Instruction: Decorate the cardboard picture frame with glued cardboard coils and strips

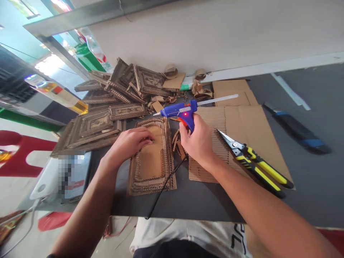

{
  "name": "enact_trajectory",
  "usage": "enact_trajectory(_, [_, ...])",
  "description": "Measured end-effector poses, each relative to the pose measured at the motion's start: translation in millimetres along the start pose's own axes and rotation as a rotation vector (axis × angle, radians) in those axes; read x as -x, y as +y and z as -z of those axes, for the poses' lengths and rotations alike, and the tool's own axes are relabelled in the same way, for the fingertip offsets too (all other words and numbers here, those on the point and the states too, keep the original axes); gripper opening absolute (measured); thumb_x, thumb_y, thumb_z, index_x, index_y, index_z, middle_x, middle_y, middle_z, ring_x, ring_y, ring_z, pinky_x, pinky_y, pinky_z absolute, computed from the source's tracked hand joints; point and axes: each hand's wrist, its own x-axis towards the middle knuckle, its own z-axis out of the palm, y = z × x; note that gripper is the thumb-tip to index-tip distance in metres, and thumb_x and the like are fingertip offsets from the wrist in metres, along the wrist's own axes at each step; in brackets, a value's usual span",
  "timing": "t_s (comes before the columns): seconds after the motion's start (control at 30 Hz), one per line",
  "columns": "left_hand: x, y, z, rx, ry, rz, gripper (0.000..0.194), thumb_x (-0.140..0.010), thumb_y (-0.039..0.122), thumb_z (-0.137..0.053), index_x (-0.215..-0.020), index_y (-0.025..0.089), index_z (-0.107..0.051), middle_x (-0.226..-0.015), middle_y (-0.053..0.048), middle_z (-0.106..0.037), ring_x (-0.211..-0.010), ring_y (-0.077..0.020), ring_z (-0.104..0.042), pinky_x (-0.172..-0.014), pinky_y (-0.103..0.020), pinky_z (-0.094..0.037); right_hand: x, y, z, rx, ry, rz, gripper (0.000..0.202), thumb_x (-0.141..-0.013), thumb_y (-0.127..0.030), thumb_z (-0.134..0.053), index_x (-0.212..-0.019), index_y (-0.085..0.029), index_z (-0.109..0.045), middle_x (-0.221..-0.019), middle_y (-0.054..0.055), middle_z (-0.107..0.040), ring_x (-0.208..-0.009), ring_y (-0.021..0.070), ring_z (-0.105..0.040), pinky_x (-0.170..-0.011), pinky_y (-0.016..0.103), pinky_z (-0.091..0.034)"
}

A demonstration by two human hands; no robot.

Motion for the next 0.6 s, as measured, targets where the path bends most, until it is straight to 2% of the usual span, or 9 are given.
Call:
enact_trajectory(0.4, [-11, -1, -3.6, 0.070, -0.021, 0.097, 0.013, -0.085, 0.016, -0.067, -0.089, 0.023, -0.077, -0.097, -0.001, -0.076, -0.093, -0.0211, -0.068, -0.080, -0.031, -0.048, 0, 2, -1, 0.029, -0.004, 0.006, 0.022, -0.087, -0.043, -0.061, -0.089, -0.022, -0.056, -0.058, -0.002, -0.055, -0.053, 0.0189, -0.052, -0.054, 0.032, -0.037])
enact_trajectory(0.6, [-18, 0, -1.0, 0.050, -0.064, 0.170, 0.017, -0.079, 0.014, -0.069, -0.085, 0.027, -0.079, -0.090, -0.001, -0.077, -0.091, -0.0235, -0.069, -0.075, -0.031, -0.047, 0, 2, 0, 0.042, 0.007, 0.004, 0.022, -0.086, -0.044, -0.062, -0.088, -0.023, -0.056, -0.058, -0.002, -0.055, -0.051, 0.0183, -0.050, -0.053, 0.032, -0.034])
